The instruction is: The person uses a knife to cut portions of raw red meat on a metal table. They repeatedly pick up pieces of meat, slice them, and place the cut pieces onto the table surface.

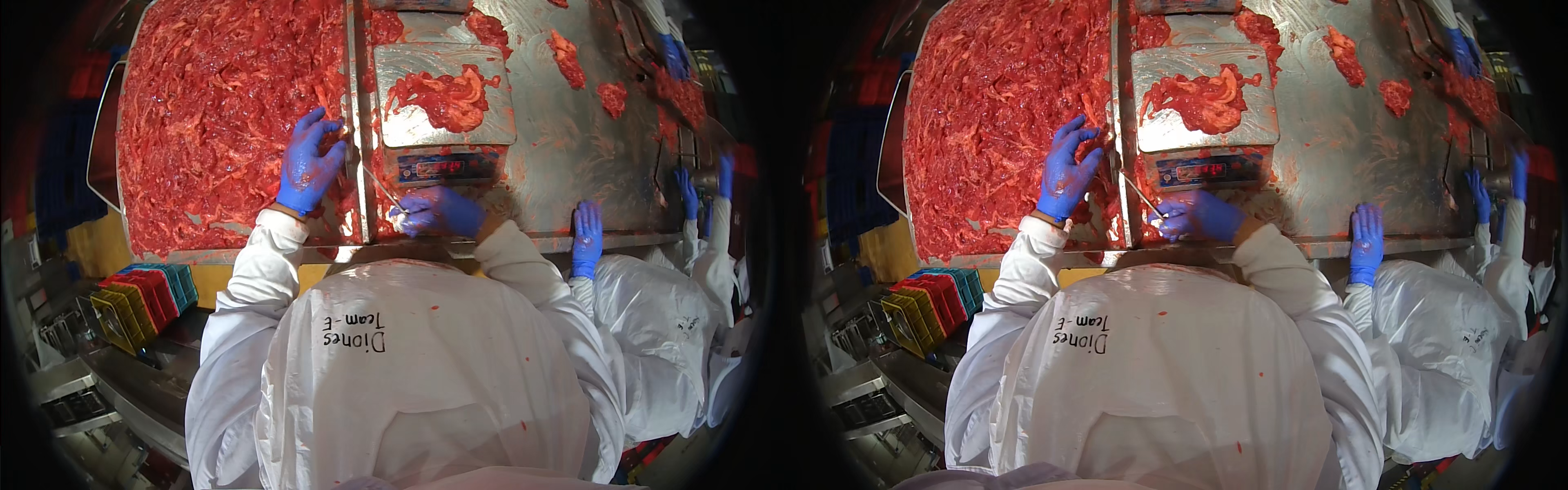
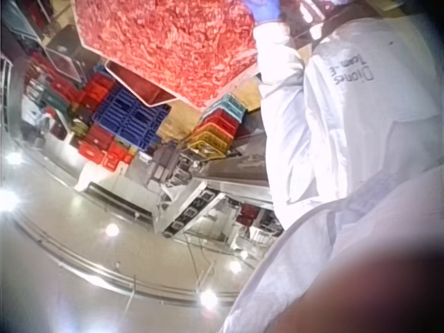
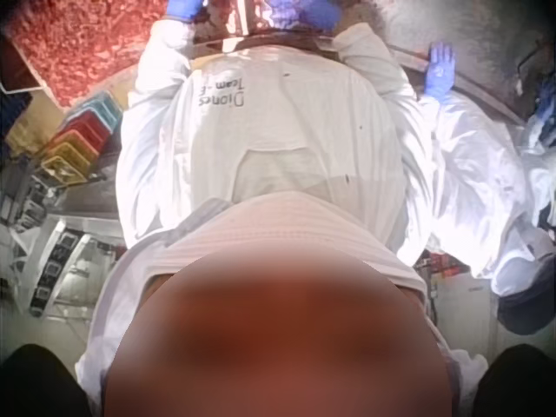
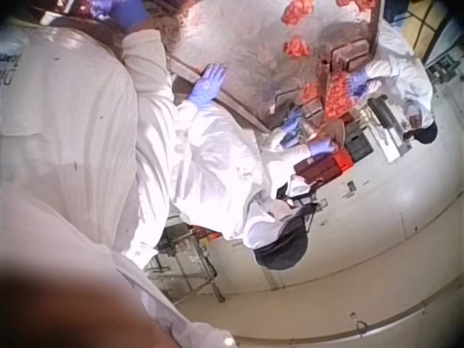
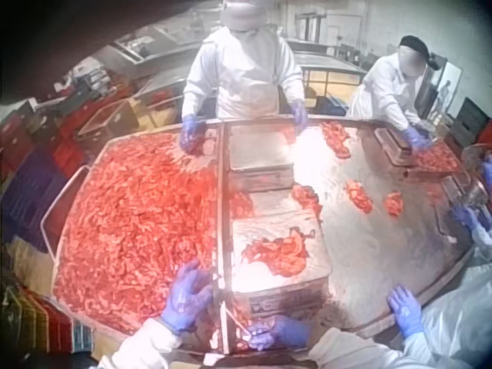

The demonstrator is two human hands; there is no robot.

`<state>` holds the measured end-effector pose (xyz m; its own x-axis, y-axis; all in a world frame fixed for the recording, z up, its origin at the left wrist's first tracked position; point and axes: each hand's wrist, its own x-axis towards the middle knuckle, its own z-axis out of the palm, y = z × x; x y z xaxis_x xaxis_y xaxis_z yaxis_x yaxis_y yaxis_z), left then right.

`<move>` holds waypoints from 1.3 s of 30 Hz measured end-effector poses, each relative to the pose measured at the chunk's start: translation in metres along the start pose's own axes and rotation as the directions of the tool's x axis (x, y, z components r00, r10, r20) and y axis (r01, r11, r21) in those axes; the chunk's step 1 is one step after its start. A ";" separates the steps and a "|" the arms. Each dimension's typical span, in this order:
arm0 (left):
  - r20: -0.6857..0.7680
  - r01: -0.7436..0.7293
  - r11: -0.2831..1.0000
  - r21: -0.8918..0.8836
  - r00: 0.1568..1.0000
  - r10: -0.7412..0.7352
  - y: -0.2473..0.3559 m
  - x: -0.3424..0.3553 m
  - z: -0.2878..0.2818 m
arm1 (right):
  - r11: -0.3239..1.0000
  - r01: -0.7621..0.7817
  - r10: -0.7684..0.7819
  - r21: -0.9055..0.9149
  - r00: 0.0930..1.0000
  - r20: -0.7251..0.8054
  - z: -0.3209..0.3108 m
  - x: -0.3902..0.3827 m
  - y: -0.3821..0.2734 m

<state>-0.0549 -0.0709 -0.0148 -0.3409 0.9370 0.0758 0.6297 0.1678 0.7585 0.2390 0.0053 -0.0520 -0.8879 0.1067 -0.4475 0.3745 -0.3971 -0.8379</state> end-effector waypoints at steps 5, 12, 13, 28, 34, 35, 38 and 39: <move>-0.117 0.127 0.989 0.077 0.986 -0.118 -0.045 -0.005 0.002 | 0.945 0.009 -0.101 -0.328 0.959 -0.263 -0.042 -0.076 -0.017; 0.159 -0.308 0.923 0.230 0.948 0.276 0.085 0.048 0.081 | 0.916 0.349 -0.254 0.199 0.887 -0.386 -0.069 -0.057 -0.091; 0.273 -0.337 0.940 -0.060 0.900 0.340 0.096 0.054 0.081 | 0.926 0.363 -0.288 0.104 0.856 -0.431 -0.070 -0.046 -0.091; 0.132 -0.029 0.958 0.287 0.991 -0.009 0.022 -0.012 -0.042 | 0.708 -0.006 -0.694 -0.706 0.180 -0.697 -0.168 0.011 -0.083; 0.170 0.236 0.702 0.671 0.874 -0.456 -0.095 -0.068 -0.054 | 0.397 -0.671 -0.734 -0.626 0.177 -0.656 -0.175 -0.071 0.076; 0.153 0.217 0.730 0.648 0.902 -0.404 -0.081 -0.063 -0.053 | 0.603 -0.523 -0.614 -0.602 0.177 -0.769 -0.156 -0.077 0.080; 0.182 0.149 0.817 0.557 0.938 -0.294 -0.146 -0.060 -0.054 | 0.923 -0.136 -0.298 -0.359 0.334 -0.894 -0.093 -0.081 0.053; 0.197 0.133 0.839 0.527 0.942 -0.273 -0.143 -0.054 -0.053 | 0.939 -0.111 -0.262 -0.325 0.378 -0.888 -0.069 -0.084 0.044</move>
<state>-0.1637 -0.1622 -0.0929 -0.3553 0.8970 -0.2631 0.8512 0.4268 0.3055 0.3486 0.0419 -0.0724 -0.1962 0.9540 -0.2269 0.5370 -0.0890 -0.8389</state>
